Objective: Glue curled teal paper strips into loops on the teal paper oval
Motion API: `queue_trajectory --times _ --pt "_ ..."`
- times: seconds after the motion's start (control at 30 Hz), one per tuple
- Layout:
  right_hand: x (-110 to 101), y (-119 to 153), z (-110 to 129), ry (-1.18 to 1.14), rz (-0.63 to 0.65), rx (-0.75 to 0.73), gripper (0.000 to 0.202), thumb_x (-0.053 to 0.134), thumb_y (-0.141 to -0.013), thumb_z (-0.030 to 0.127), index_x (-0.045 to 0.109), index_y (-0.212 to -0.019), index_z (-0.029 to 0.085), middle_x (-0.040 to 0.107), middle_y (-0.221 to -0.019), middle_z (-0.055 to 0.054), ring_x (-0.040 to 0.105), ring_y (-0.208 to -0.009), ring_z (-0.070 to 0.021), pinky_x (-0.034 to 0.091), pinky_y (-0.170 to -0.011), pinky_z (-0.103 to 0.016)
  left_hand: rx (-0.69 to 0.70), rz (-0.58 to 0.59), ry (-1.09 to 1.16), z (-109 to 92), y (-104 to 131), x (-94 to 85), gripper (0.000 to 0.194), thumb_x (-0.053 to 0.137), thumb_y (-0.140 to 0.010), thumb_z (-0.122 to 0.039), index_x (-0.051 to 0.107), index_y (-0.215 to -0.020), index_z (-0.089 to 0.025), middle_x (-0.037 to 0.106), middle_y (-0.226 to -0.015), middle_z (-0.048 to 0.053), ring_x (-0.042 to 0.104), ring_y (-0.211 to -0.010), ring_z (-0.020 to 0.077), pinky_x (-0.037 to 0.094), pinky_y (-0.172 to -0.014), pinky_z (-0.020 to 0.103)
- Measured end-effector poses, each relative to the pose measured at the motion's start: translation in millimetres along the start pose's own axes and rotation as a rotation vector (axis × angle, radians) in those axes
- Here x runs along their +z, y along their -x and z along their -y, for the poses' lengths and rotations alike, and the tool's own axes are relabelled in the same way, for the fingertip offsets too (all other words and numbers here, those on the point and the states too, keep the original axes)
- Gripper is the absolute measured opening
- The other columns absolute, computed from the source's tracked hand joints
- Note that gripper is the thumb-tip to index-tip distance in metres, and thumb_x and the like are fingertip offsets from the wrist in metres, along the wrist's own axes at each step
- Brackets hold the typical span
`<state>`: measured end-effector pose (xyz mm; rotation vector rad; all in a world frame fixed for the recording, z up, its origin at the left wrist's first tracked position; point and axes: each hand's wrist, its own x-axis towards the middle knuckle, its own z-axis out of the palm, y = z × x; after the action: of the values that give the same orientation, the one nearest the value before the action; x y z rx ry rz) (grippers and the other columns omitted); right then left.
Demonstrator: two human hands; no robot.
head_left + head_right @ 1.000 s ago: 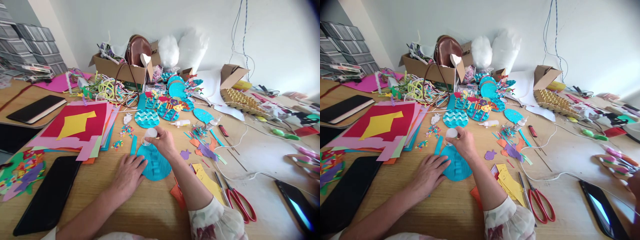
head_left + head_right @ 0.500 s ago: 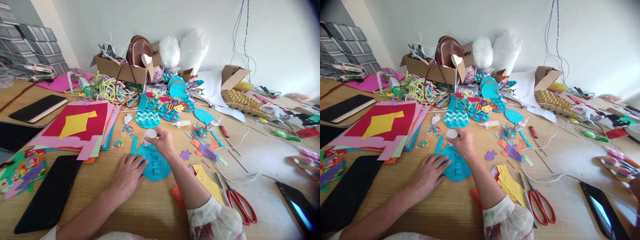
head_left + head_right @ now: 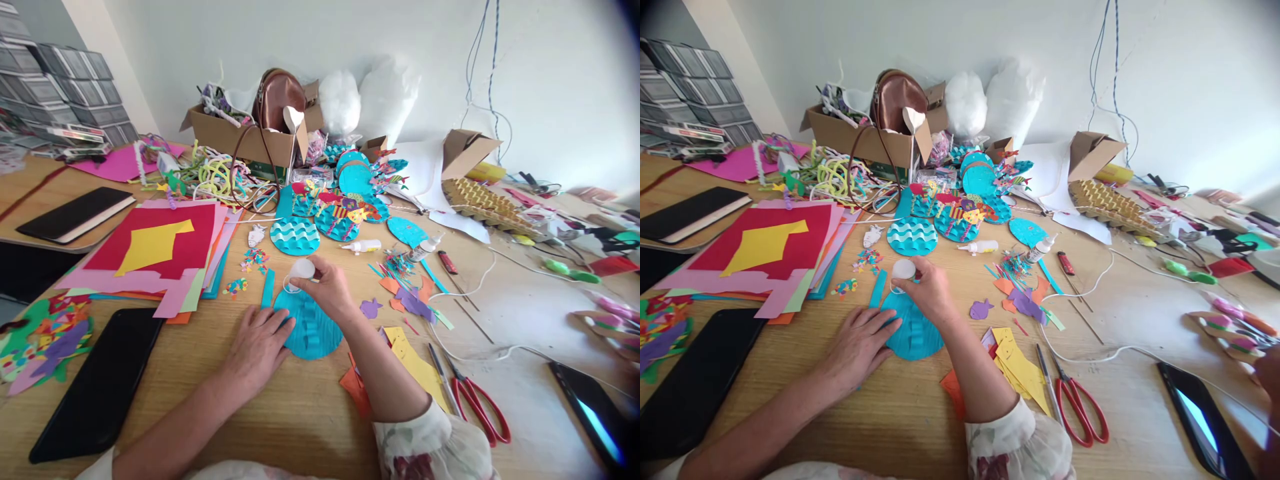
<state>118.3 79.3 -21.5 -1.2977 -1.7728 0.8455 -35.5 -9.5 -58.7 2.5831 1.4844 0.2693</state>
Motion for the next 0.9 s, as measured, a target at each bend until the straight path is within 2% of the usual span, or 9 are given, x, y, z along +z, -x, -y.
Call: queue_trajectory --times 0.1,0.3,0.5,0.63,0.77,0.9 --pt "-3 -1 1 -0.048 -0.040 0.031 0.022 0.067 -0.063 0.032 0.052 -0.072 0.019 0.051 -0.063 0.004 0.046 -0.058 -0.0108 0.036 -0.054 -0.021 0.001 0.006 0.003 0 0 -0.2 0.035 0.057 -0.079 -0.027 0.053 -0.114 -0.025 0.053 -0.123 0.002 0.044 -0.110 0.0248 0.029 -0.096 0.047" --pt "-4 -3 1 -0.015 -0.001 0.050 0.023 0.068 -0.062 0.033 0.052 -0.073 0.019 0.053 -0.064 0.003 0.048 -0.059 -0.0117 0.037 -0.053 -0.022 0.001 0.006 0.018 0 0 -0.6 0.034 0.057 -0.080 -0.027 0.053 -0.114 -0.024 0.053 -0.123 0.002 0.044 -0.109 0.0248 0.029 -0.096 0.046" --pt "0 -2 -2 0.039 0.040 0.031 0.025 0.067 -0.065 0.031 0.057 -0.085 0.020 0.060 -0.073 0.001 0.054 -0.065 -0.0128 0.041 -0.059 -0.023 -0.001 0.003 0.020 0 0 -0.5 0.035 0.057 -0.080 -0.027 0.053 -0.114 -0.024 0.052 -0.124 0.002 0.044 -0.109 0.0249 0.030 -0.096 0.046" --pt "0 -4 3 0.071 0.089 0.037 0.035 0.067 -0.064 0.028 0.057 -0.097 0.020 0.063 -0.082 0.000 0.057 -0.071 -0.0138 0.043 -0.063 -0.024 -0.011 0.013 0.016 -1 -1 -1.2 0.035 0.057 -0.079 -0.028 0.053 -0.114 -0.025 0.053 -0.124 0.002 0.044 -0.109 0.0251 0.030 -0.095 0.046" --pt "-3 -8 9 0.114 0.173 0.017 0.023 0.066 -0.064 0.024 0.060 -0.085 0.018 0.063 -0.079 0.000 0.057 -0.069 -0.0130 0.042 -0.061 -0.022 -0.008 0.023 0.005 -1 -2 -1.4 0.035 0.057 -0.079 -0.027 0.053 -0.114 -0.025 0.053 -0.123 0.002 0.044 -0.109 0.0253 0.030 -0.094 0.047" --pt "-5 -10 8 0.153 0.136 0.046 0.024 0.068 -0.062 0.028 0.060 -0.083 0.018 0.062 -0.070 0.002 0.054 -0.061 -0.0115 0.038 -0.053 -0.021 -0.001 0.006 -0.007 0 -1 -0.4 0.035 0.058 -0.079 -0.028 0.053 -0.114 -0.027 0.053 -0.122 0.002 0.044 -0.109 0.0244 0.030 -0.094 0.046"
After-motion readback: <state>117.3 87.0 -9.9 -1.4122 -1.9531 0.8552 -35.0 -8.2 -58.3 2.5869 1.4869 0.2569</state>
